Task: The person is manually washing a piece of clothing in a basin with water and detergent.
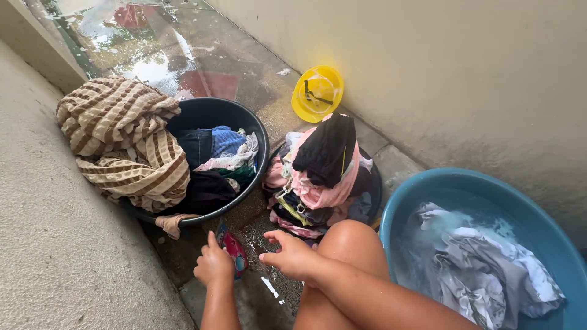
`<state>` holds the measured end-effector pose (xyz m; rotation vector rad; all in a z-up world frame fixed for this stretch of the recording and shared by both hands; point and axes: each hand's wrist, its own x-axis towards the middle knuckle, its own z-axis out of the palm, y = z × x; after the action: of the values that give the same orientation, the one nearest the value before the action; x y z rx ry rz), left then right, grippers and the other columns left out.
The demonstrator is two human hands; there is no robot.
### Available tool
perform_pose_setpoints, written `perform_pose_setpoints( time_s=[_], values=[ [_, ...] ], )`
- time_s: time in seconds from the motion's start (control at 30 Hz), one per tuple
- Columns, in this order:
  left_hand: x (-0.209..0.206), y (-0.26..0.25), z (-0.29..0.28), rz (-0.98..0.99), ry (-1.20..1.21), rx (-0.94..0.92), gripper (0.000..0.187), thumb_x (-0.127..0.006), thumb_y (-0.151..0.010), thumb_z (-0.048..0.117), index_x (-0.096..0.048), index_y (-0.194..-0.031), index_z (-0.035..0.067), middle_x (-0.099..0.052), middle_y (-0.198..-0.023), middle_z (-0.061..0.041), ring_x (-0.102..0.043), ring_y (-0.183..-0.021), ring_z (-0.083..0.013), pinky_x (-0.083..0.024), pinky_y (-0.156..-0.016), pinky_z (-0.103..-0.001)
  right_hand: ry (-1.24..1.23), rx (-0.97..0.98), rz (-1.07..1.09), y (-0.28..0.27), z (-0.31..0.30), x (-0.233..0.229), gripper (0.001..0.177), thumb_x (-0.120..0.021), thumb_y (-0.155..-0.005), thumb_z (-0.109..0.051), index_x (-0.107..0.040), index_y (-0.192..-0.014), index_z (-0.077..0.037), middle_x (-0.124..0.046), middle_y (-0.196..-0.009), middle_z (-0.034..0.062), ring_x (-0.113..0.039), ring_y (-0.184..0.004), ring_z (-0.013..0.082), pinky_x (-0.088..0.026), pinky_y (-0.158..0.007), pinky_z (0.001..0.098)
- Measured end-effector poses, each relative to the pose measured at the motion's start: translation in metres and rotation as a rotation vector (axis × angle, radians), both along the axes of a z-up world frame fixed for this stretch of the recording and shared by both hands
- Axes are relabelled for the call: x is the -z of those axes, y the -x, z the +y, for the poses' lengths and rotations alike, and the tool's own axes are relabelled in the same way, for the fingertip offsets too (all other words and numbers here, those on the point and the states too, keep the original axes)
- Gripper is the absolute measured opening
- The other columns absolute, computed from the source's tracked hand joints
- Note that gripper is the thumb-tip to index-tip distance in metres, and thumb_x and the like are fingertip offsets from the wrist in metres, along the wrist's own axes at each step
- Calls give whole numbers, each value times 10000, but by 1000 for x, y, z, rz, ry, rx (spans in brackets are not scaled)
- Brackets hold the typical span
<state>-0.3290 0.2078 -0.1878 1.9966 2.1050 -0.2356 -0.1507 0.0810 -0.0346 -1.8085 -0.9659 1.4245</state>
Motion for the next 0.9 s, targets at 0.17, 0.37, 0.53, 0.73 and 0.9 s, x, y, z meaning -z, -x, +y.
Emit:
perform_pose_setpoints(
  time_s=[0.17, 0.37, 0.53, 0.73, 0.9],
  values=[
    [-27, -5, -6, -44, -88, -32, 815, -670, -933, 427, -271, -1627, 279, -542, -1463, -46, -644, -1175, -301, -548, -889, -476, -62, 75, 11, -4, -1, 7, 668, -760, -836, -288, -511, -1442, -157, -576, -1426, 35, -574, -1190, 162, -519, -972, 341],
    [-49, -30, -22, -44, -169, -11, 821, -689, -890, 482, -294, -1584, 294, -316, -1621, -93, -402, -1413, -355, -460, -989, -587, -368, 270, 180, -8, -4, -4, 516, -719, -879, -162, -573, -1369, -95, -627, -1316, 68, -624, -1065, 147, -545, -898, 302],
    [-50, -48, -29, -67, -164, 43, 806, -678, -904, 502, -311, -1589, 289, -224, -1669, -113, -295, -1475, -411, -361, -1057, -682, -721, 511, 526, -33, -27, -29, 374, -657, -981, -56, -600, -1349, -17, -658, -1174, 168, -629, -1062, 193, -538, -938, 317],
    [-57, -85, -34, -241, -426, 192, 742, -695, -873, 450, -429, -1530, 231, -362, -1619, -128, -379, -1457, -366, -380, -1069, -618, -1013, 564, -356, -116, -98, -72, 271, -638, -950, -16, -625, -1214, -75, -630, -1331, 70, -613, -1230, 214, -522, -995, 325],
    [-138, -146, -54, -605, -628, 424, 599, -708, -904, 356, -534, -1436, 142, -467, -1544, -178, -458, -1382, -396, -384, -1087, -549, -404, 715, -1046, -202, -167, -12, 402, -743, -853, -275, -645, -1238, -220, -575, -1452, 23, -521, -1373, 323, -431, -1147, 514]
  ],
)
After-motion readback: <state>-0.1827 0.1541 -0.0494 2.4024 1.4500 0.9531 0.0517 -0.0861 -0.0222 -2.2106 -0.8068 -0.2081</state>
